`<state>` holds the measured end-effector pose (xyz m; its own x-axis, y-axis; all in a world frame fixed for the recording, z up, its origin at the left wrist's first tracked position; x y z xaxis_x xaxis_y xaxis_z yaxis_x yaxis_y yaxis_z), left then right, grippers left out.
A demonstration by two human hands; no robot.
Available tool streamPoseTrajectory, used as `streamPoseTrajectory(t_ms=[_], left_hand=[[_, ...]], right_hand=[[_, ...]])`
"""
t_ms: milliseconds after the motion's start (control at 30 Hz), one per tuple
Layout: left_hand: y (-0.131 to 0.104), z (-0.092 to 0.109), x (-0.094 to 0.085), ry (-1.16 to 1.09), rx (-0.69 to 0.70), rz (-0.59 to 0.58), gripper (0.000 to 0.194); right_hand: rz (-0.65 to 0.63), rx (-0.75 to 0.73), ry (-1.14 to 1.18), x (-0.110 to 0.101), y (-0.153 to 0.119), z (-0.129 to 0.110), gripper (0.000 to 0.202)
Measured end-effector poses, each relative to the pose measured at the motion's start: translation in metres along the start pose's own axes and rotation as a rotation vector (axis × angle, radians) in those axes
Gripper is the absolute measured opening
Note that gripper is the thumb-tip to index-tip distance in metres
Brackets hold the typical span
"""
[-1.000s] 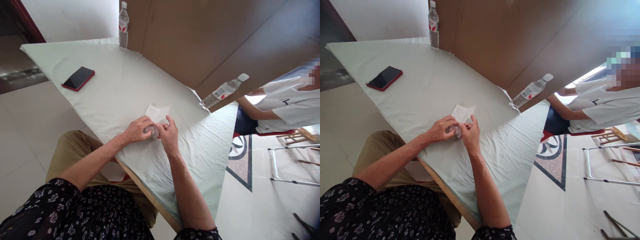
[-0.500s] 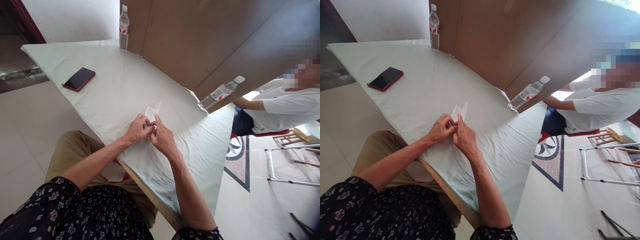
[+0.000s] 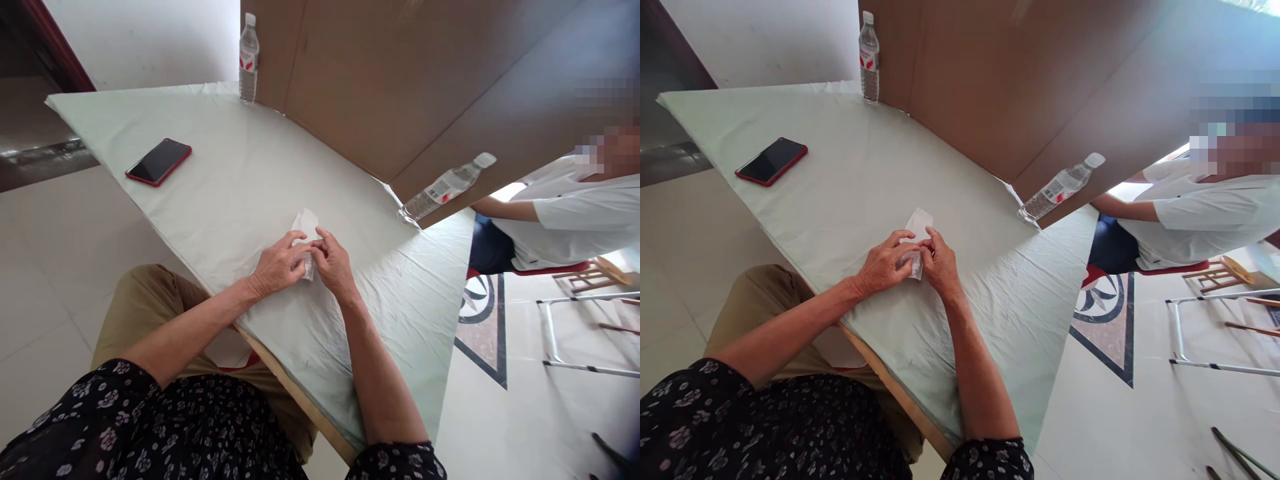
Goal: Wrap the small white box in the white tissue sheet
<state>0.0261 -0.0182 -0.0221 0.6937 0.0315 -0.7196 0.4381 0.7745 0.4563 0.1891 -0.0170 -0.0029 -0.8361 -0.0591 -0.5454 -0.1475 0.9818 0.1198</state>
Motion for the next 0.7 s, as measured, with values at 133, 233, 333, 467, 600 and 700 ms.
streamPoseTrajectory(t_ms=[133,233,333,467,600,700], left_hand=[[0.001,-0.001,0.001,0.072,0.093,-0.025,0.038],[0.001,-0.002,0.001,0.067,0.093,-0.02,0.032],[0.001,-0.002,0.001,0.057,0.099,-0.011,0.03],[0.001,-0.002,0.002,0.037,0.103,-0.017,0.031],[0.001,-0.004,0.002,0.016,0.101,-0.042,0.032],[0.002,-0.005,0.002,-0.02,0.088,-0.056,0.032]], right_hand=[[-0.049,0.029,0.14,-0.004,0.003,0.006,0.046],[0.073,0.102,0.224,-0.011,0.008,0.017,0.047],[0.142,0.256,0.227,-0.015,0.018,0.026,0.053],[0.041,0.358,0.22,-0.011,0.035,0.029,0.073],[0.014,0.308,0.243,-0.003,0.05,0.025,0.063],[-0.018,0.242,0.373,0.001,0.053,0.018,0.038]])
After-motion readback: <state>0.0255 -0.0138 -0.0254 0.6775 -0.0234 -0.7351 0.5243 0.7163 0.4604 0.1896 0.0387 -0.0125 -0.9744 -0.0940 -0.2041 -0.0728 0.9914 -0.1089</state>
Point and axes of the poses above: each hand's wrist, its own y-axis towards the middle knuckle, its own x-axis out of the palm, z = x × y, the point moved 1 cm from there along y, towards the middle knuckle, and after that the axes turned 8 degrees about -z, right-handed, at the moved point
